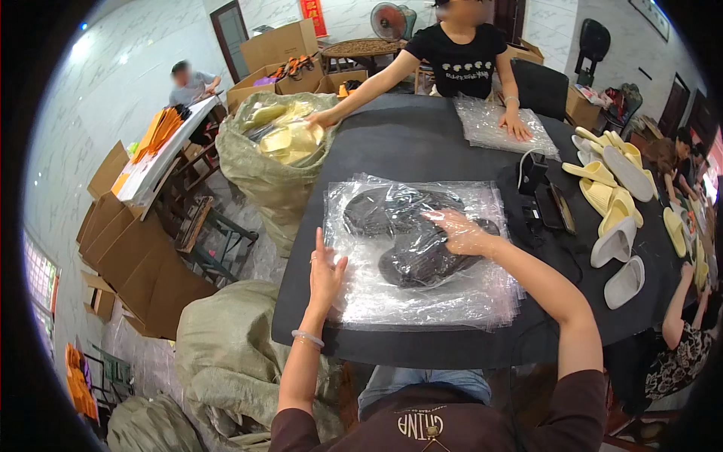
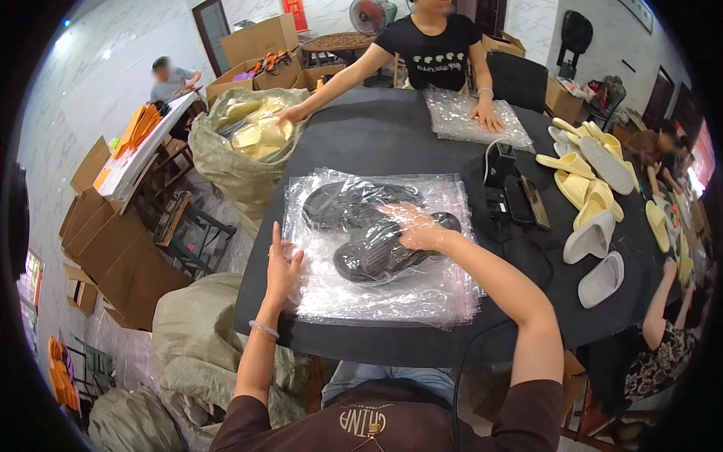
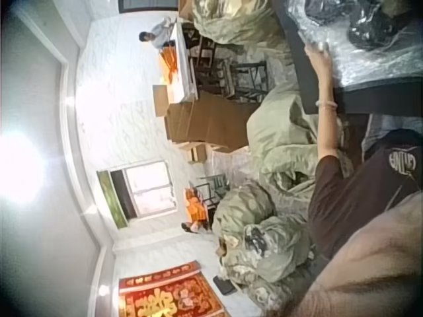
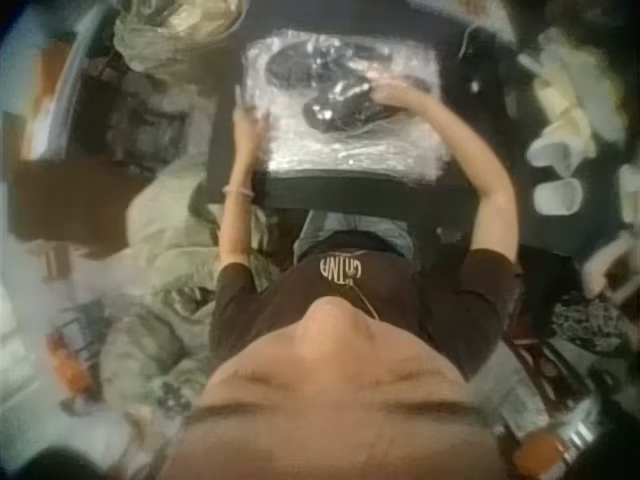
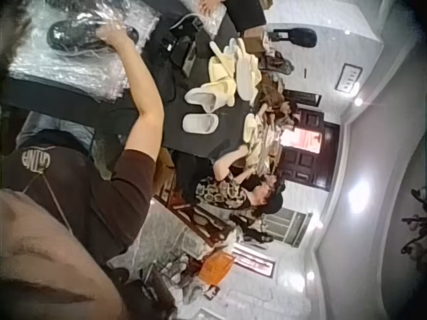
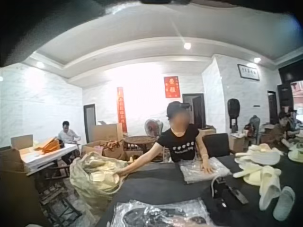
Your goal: The person repeatedly takes pairs of slippers from a large sack, places them on a plastic sheet on the table, and wraps them. The slippers are of various colors including black, white, and yellow. The person handles the items one pair at a time, folding the plastic around them before moving to the next pair.
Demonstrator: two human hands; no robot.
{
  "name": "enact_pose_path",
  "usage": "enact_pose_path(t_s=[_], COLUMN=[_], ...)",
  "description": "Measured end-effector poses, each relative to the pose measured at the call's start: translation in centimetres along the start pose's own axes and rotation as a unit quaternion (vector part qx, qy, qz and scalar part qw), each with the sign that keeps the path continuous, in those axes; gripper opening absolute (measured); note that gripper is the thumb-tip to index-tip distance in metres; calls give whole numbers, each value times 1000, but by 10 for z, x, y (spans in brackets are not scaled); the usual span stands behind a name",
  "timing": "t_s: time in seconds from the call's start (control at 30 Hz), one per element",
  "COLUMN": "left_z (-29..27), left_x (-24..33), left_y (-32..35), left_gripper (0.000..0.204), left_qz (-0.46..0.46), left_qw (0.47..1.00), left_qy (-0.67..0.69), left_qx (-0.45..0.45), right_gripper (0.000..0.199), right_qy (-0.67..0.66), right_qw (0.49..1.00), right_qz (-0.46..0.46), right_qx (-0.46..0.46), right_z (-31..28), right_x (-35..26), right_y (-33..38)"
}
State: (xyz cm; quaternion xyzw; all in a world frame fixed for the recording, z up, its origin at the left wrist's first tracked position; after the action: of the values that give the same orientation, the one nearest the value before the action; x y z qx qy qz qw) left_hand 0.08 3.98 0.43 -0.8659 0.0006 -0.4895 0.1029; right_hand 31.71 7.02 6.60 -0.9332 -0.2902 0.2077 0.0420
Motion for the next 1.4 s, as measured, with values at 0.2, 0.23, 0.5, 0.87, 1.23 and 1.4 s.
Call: enact_pose_path(t_s=[0.2,0.23,0.5,0.87,1.23,1.4], left_z=[8,10,11,17,22,14], left_x=[33,33,14,26,27,20], left_y=[16,18,18,17,18,21], left_gripper=[60,61,73,87,82,84], left_qz=[176,205,171,156,167,152], left_qw=[952,928,927,916,912,916], left_qy=[-249,-306,-330,-360,-366,-363], left_qx=[32,48,-48,-80,-83,-78], right_gripper=[54,52,35,53,40,21], right_qy=[-26,-21,-71,-29,81,203], right_qw=[994,993,986,993,997,978], right_qz=[-56,-58,43,-51,0,48], right_qx=[92,101,143,100,16,18], right_z=[29,32,-15,-88,23,-81], right_x=[7,13,67,3,31,1], right_y=[-22,-19,56,93,45,83])
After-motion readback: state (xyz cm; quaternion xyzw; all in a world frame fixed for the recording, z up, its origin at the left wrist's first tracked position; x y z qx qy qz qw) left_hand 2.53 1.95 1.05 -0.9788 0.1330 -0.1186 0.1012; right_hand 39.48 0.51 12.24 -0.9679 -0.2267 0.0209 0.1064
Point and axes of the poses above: each hand's wrist, its own y-axis away from the middle knuckle, its own z-axis out of the palm, x = y × z, the point moved 4 cm from there along -y, towards the middle knuckle, and after that the axes turned 8 degrees about x, right-handed, at the moved point
